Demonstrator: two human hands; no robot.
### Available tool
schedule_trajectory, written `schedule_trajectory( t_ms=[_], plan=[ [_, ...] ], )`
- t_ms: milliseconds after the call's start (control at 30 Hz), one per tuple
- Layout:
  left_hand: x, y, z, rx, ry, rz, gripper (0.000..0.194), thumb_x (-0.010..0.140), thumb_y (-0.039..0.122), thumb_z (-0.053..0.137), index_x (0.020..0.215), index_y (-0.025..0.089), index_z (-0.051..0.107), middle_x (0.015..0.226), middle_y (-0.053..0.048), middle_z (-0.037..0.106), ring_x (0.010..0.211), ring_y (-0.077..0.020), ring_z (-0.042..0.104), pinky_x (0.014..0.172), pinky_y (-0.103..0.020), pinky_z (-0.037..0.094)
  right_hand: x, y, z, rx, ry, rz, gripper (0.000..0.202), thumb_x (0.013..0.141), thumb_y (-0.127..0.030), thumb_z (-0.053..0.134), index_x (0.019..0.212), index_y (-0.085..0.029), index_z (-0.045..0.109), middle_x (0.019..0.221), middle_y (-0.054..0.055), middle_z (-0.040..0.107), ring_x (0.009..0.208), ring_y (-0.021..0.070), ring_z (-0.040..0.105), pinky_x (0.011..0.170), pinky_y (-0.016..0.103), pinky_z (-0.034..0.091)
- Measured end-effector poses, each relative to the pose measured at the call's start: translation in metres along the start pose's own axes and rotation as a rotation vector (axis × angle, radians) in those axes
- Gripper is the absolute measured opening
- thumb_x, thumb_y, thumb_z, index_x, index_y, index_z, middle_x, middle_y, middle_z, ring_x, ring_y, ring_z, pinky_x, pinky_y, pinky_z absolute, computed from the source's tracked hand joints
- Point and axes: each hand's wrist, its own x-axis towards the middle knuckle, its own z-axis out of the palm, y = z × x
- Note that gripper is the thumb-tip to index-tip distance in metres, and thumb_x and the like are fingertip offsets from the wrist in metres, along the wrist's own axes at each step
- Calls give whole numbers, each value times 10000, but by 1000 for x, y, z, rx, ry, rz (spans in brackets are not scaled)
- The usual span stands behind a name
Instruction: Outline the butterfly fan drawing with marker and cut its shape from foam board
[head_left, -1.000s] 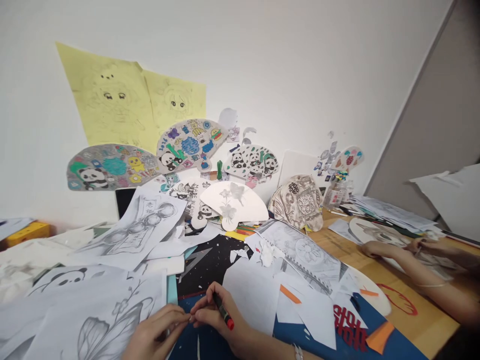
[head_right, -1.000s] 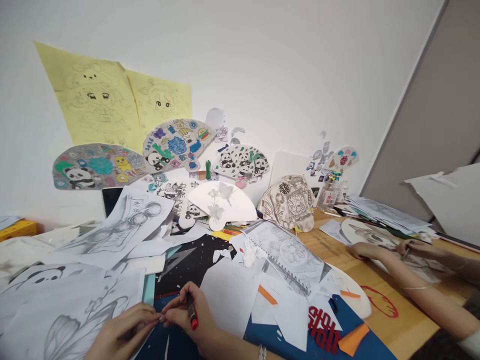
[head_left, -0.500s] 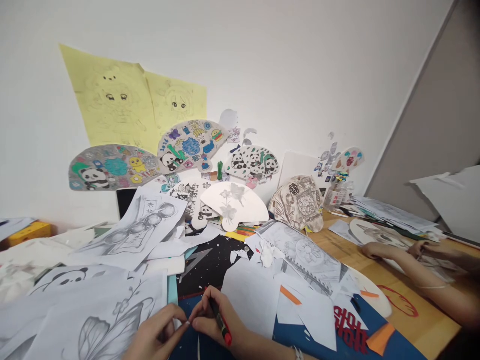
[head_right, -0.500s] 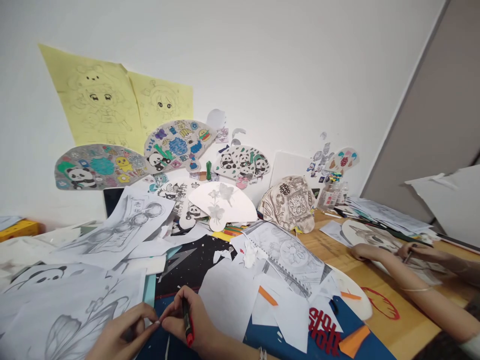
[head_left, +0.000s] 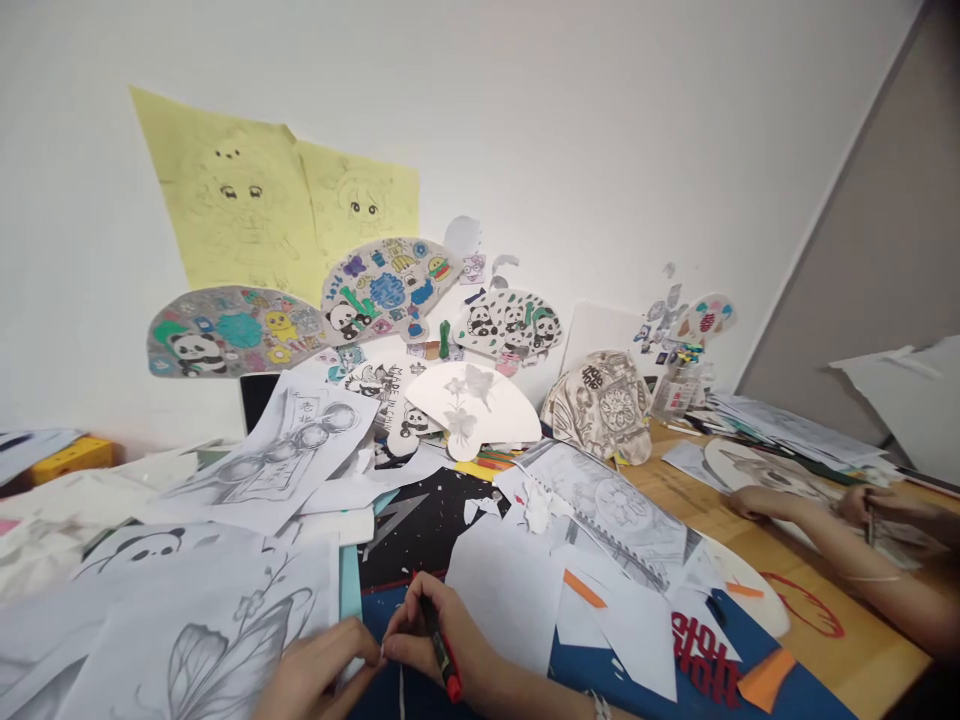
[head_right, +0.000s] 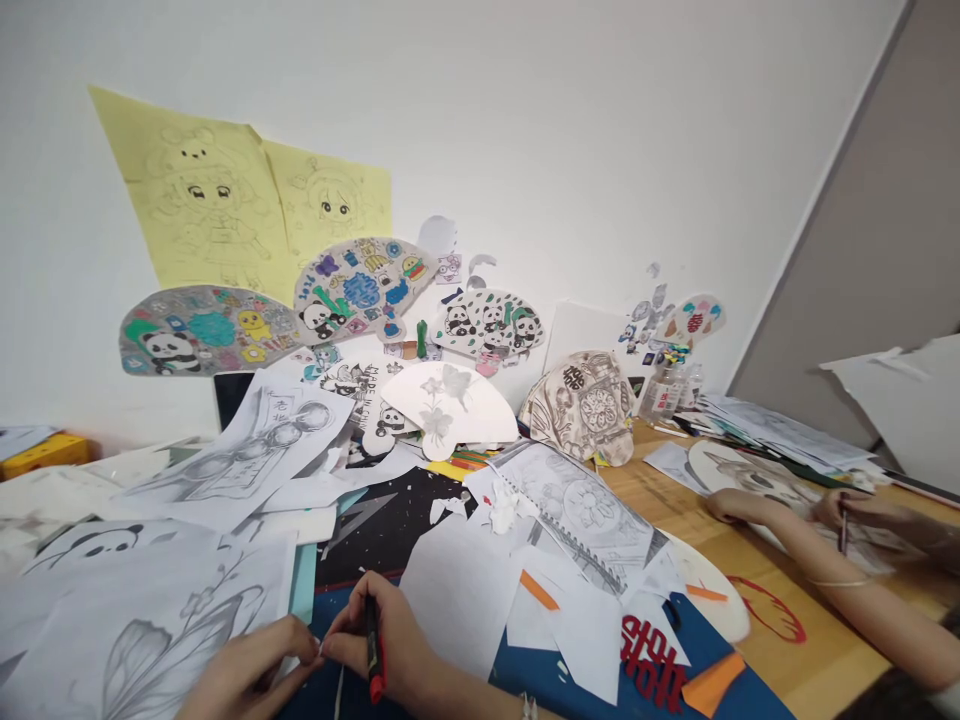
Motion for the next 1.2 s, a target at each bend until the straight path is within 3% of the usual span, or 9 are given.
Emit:
schedule_trajectory(
  t_ms=[367,567,867,1200],
  plan=[
    [2,4,-4,15,-5,-17,50,878,182,547,886,218,580,747,15,626,629,-89,613,557,-133,457,2,2,-5,6,-30,49,520,528,-358,849,736,-176,408,691,-9,624,597,93,539,592,224,391],
    [2,2,-5,10,40,18,128,894,200,536,992,237,610,831,-17,647,704,-106,638,611,-146,480,-4,-6,-10,-8,-23,55,406,636,-376,789,791,-166,478,816,20,647,706,121,585,669,250,413],
    [6,8,-8,10,2,-78,162,924,200,457,832,211,590,725,2,605,624,-101,595,574,-162,451,-6,-24,5,44,26,116,472,559,-441,813,708,-165,461,694,7,632,647,122,580,650,254,425],
    [-4,-7,4,208,60,34,176,869,233,564,698,199,542,604,37,540,479,-76,534,461,-153,374,1,-14,-6,-59,-64,77,439,602,-430,792,717,-158,466,735,38,660,730,156,636,714,292,451]
  ],
)
